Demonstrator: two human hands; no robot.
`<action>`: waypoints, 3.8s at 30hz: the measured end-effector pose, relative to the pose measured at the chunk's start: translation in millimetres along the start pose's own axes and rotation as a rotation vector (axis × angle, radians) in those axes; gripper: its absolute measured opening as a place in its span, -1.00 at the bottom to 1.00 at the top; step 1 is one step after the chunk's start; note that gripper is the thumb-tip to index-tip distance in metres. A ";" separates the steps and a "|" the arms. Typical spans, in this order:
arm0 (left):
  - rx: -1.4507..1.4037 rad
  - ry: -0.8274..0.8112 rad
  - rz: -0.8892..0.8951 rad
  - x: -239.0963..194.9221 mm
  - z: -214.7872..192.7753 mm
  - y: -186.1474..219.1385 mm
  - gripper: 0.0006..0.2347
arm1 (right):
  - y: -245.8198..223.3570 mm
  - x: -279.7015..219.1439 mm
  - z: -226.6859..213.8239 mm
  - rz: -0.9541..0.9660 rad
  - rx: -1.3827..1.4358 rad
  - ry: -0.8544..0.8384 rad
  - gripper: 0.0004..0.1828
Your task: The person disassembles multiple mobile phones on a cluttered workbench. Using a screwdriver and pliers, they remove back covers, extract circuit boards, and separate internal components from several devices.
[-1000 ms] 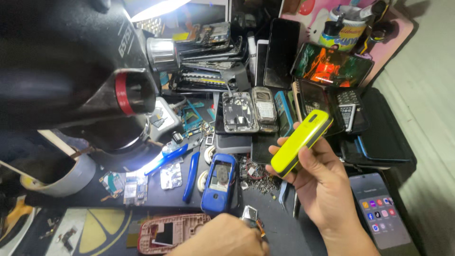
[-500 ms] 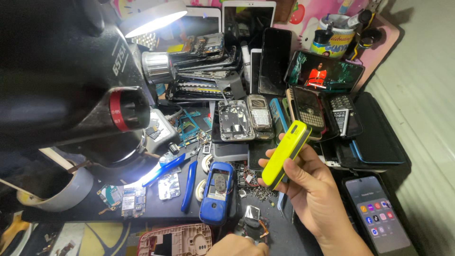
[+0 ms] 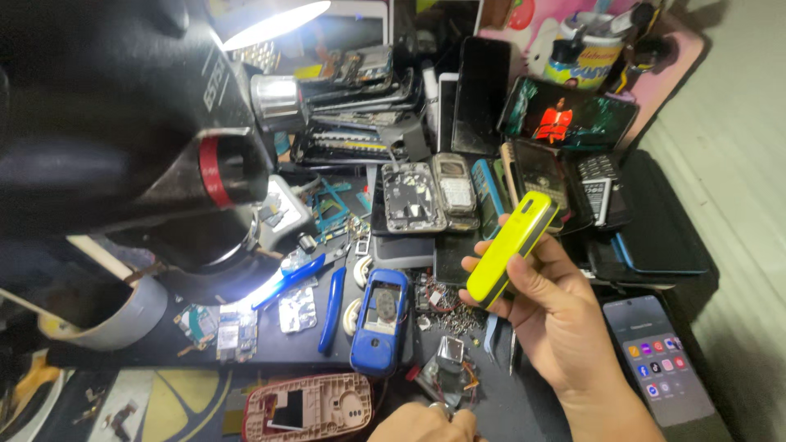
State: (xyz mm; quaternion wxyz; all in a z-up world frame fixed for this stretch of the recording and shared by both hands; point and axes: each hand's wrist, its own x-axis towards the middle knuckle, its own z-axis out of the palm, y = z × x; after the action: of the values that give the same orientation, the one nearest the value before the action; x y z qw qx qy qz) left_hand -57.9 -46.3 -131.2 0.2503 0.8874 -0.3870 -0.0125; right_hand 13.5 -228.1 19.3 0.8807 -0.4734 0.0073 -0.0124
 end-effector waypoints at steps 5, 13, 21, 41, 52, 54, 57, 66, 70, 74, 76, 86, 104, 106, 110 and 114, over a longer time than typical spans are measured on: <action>0.007 -0.097 0.128 9.1 -6.2 0.2 -0.70 | -0.9 2.6 -0.6 -0.009 -0.019 0.006 -0.50; -0.101 -0.150 -0.058 9.1 -3.2 8.5 -0.77 | -3.4 0.9 0.3 0.000 -0.017 0.018 -0.50; 0.269 0.109 -0.262 5.1 24.5 31.5 -0.83 | -6.3 -0.2 2.2 0.006 -0.015 0.007 -0.48; 0.066 -0.248 0.208 4.5 -86.6 20.2 -0.84 | -9.3 -1.9 2.6 0.030 -0.029 -0.003 -0.46; 0.150 -0.192 0.324 29.1 -119.1 35.3 -0.82 | -12.6 -3.5 0.8 0.029 -0.027 -0.008 -0.45; 0.156 -0.178 0.335 29.3 -121.9 35.8 -0.83 | -12.1 -4.1 1.7 0.032 -0.019 -0.010 -0.45; 0.197 -0.103 0.409 27.9 -127.8 37.0 -0.82 | -12.4 -4.0 0.9 0.024 -0.010 -0.022 -0.45; -0.221 0.244 0.469 24.9 -171.5 45.2 -0.68 | -10.9 -3.0 -0.2 0.026 -0.008 -0.020 -0.46; -0.271 0.394 0.329 11.0 -203.3 45.9 -0.71 | -12.2 -4.5 0.0 0.015 -0.016 -0.021 -0.47; -0.300 0.517 0.046 -1.7 -221.6 42.4 -0.79 | -11.0 -5.1 -0.6 0.006 -0.031 -0.024 -0.49; -0.251 0.549 -0.021 2.5 -222.8 36.2 -0.85 | -10.2 -5.1 -1.0 0.015 -0.045 -0.019 -0.49; -0.421 0.550 -0.166 18.3 -199.0 11.9 -0.73 | -8.5 -7.5 -5.5 0.091 0.433 -0.368 -0.47; -0.684 0.545 -0.085 33.5 -188.6 16.3 -0.85 | 41.6 -27.0 29.3 0.222 -0.043 -0.195 -0.21; -0.639 0.688 -0.038 32.6 -187.7 13.9 -0.88 | 39.5 -29.8 34.0 0.212 -0.108 -0.172 -0.18; -0.889 0.772 -0.149 33.5 -184.9 8.1 -0.86 | 34.0 -31.1 39.8 0.163 -0.215 -0.150 -0.16; -0.609 0.717 -0.166 27.0 -188.7 7.6 -0.88 | 35.7 -33.2 40.2 0.163 -0.252 -0.146 -0.16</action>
State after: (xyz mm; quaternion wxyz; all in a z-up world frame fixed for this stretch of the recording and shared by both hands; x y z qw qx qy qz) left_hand -3.5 12.6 41.9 0.6148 0.7500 -0.1826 0.1617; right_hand -18.1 -173.9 11.7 0.8108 -0.5775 -0.0167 0.0945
